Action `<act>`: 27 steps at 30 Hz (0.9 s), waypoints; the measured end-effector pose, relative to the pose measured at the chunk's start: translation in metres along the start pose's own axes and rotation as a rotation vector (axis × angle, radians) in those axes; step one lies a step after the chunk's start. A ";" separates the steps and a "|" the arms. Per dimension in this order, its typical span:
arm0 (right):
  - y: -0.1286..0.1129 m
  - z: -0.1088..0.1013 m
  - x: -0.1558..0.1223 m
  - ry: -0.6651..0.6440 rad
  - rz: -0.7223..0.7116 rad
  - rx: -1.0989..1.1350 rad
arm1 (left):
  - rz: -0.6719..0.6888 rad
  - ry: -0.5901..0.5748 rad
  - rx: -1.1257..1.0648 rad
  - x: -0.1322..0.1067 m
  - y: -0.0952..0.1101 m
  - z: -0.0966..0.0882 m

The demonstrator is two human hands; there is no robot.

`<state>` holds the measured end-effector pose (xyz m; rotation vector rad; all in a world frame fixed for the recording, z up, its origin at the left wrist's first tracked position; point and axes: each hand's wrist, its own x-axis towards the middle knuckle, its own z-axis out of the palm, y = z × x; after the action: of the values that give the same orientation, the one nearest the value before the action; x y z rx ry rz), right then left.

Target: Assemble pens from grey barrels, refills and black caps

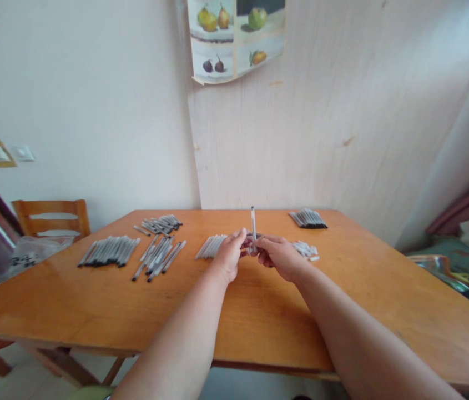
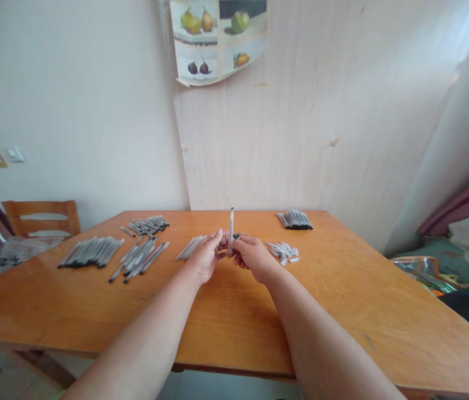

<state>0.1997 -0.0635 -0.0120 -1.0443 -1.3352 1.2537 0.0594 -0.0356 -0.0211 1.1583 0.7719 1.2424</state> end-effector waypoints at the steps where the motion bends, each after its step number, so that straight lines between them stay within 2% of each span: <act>1: 0.000 0.001 -0.001 -0.061 0.041 0.022 | -0.021 -0.059 -0.057 0.001 0.002 -0.002; 3: 0.002 0.004 -0.002 -0.151 0.114 0.067 | -0.049 -0.127 -0.153 0.002 0.005 -0.004; 5: 0.003 0.005 -0.002 -0.195 0.161 0.111 | -0.064 -0.112 -0.215 0.003 0.008 -0.005; 9: 0.004 0.005 -0.002 -0.210 0.161 0.166 | -0.046 -0.041 -0.260 0.003 0.011 -0.007; 15: 0.001 0.005 -0.004 -0.188 0.116 0.120 | -0.017 -0.017 -0.273 0.005 0.013 -0.010; 19: -0.002 0.007 -0.004 -0.141 0.000 -0.019 | 0.001 0.013 -0.290 0.006 0.011 -0.008; 23: -0.006 0.009 -0.006 -0.098 -0.087 -0.251 | 0.006 0.083 -0.313 0.009 0.012 -0.007; 25: -0.008 0.009 -0.009 -0.069 -0.112 -0.412 | 0.020 0.179 -0.346 0.013 0.016 -0.012; 27: -0.009 0.008 -0.013 -0.046 -0.135 -0.547 | 0.060 0.325 -0.404 0.017 0.021 -0.022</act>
<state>0.1936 -0.0780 -0.0037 -1.2733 -1.8080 0.8292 0.0363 -0.0153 -0.0048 0.6633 0.6826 1.5748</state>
